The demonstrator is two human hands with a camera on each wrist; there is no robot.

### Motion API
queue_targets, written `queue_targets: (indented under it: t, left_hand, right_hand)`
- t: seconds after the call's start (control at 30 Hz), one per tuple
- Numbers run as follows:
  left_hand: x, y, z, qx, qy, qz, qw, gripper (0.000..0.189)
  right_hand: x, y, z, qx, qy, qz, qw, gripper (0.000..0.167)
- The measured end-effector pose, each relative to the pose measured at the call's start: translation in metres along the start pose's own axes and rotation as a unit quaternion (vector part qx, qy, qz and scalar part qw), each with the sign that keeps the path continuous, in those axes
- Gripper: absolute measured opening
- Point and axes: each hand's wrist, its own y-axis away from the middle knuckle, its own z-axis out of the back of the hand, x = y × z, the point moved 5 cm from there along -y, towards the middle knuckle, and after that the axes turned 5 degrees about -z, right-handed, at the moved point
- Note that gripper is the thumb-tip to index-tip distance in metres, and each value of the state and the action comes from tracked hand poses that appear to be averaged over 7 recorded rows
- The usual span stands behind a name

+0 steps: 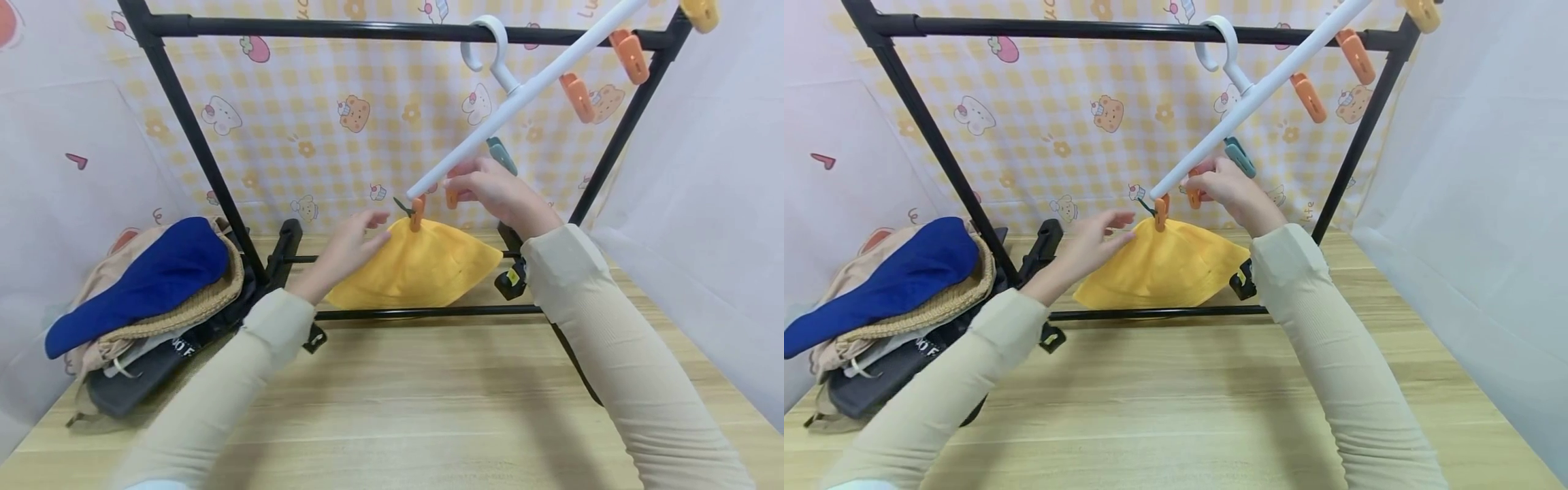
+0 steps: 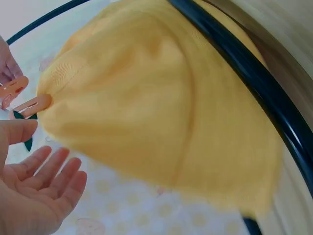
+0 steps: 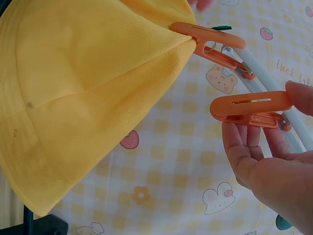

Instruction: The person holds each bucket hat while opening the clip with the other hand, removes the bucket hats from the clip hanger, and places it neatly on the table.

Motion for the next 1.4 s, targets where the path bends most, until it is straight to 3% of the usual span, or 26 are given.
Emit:
queue_targets:
  t: [0.17,0.33,0.63,0.73,0.83,0.93,1.07,1.17,1.27,1.4]
  left_hand:
    - [0.000,-0.020,-0.015,-0.022,0.104,0.009,0.9943,0.033]
    - [0.004,-0.029,-0.019,-0.052,0.160,0.010,0.9857,0.022]
    - [0.007,-0.025,-0.016,-0.068,0.158,0.007,0.9851,0.024]
    - [0.007,-0.022,-0.014,-0.078,0.153,0.002,0.9851,0.023]
    - [0.008,-0.018,-0.012,-0.087,0.155,0.000,0.9841,0.023]
    - [0.008,-0.013,-0.009,-0.097,0.161,0.000,0.9822,0.023]
    - [0.009,-0.008,-0.007,-0.114,0.158,-0.001,0.9808,0.024]
    - [0.010,-0.004,-0.005,-0.126,0.156,-0.003,0.9798,0.023]
    - [0.008,-0.001,-0.005,-0.134,0.159,-0.006,0.9781,0.023]
    - [0.007,0.001,-0.006,-0.136,0.167,-0.006,0.9766,0.023]
  right_hand:
    - [0.001,0.000,-0.004,0.007,-0.008,0.013,0.9999,0.021]
    - [0.001,-0.001,-0.004,0.003,-0.011,0.013,0.9999,0.021]
    - [0.003,0.003,-0.008,-0.006,0.001,0.020,0.9998,0.027]
    - [0.003,0.008,-0.010,-0.036,0.047,0.023,0.9980,0.030]
    - [0.000,0.017,-0.013,-0.079,0.123,0.004,0.9892,0.037]
    - [-0.004,0.027,-0.021,-0.090,0.167,-0.017,0.9817,0.042]
    - [-0.004,0.035,-0.043,-0.054,0.141,-0.004,0.9886,0.033]
    - [-0.001,0.038,-0.060,-0.033,0.145,0.020,0.9887,0.039]
    - [0.000,0.037,-0.072,-0.026,0.154,0.030,0.9872,0.044]
    - [-0.002,0.030,-0.082,-0.025,0.116,0.042,0.9921,0.042]
